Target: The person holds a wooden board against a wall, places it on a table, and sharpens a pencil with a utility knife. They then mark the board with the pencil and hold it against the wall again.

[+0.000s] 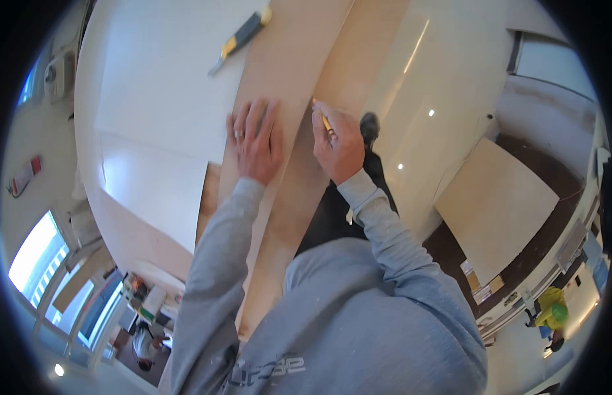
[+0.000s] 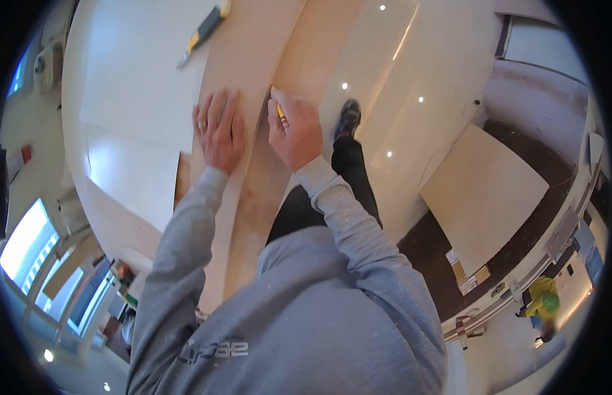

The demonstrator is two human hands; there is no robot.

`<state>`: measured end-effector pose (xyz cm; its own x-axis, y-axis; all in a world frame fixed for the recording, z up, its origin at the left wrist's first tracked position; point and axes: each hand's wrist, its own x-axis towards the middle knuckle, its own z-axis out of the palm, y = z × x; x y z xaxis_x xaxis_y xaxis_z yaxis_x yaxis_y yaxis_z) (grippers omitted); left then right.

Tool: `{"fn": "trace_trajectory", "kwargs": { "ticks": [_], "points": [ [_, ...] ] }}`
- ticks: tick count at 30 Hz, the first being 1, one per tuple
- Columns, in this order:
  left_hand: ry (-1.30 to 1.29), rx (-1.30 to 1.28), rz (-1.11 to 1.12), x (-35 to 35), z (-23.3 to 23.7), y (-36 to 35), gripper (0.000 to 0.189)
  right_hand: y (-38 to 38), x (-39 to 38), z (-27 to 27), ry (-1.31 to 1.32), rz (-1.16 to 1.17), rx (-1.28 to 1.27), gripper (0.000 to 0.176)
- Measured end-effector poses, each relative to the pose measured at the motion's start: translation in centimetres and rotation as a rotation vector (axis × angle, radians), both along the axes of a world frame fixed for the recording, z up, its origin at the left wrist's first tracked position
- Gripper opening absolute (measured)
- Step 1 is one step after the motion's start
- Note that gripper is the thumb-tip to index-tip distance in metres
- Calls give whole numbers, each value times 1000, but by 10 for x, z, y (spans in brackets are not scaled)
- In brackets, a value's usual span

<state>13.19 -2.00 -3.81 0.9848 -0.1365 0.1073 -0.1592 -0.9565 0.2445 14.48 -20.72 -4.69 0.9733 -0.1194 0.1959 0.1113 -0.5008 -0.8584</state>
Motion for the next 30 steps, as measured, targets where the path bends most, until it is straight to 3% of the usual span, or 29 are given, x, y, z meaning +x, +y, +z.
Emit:
{"fn": "trace_trajectory", "kwargs": {
  "ticks": [13, 20, 22, 24, 28, 30],
  "points": [
    [-131, -34, -6, -7, -16, 5, 48, 41, -153, 10, -11, 231, -43, 27],
    [-240, 42, -34, -9, -21, 15, 45, 51, -173, 3, -72, 207, -15, 23],
    [-292, -46, -105, -5, -22, 16, 53, 56, -181, 8, 4, 297, -193, 25],
    [-316, -28, -166, -3, -28, 20, 49, 61, -189, -16, -6, 291, 1, 21],
    [-275, 126, -139, 2, -37, 20, 46, 56, -188, -24, -42, 351, -162, 30],
    [-202, 43, -102, 3, -27, 14, 47, 39, -177, -16, -75, 391, -153, 32]
  ]
}}
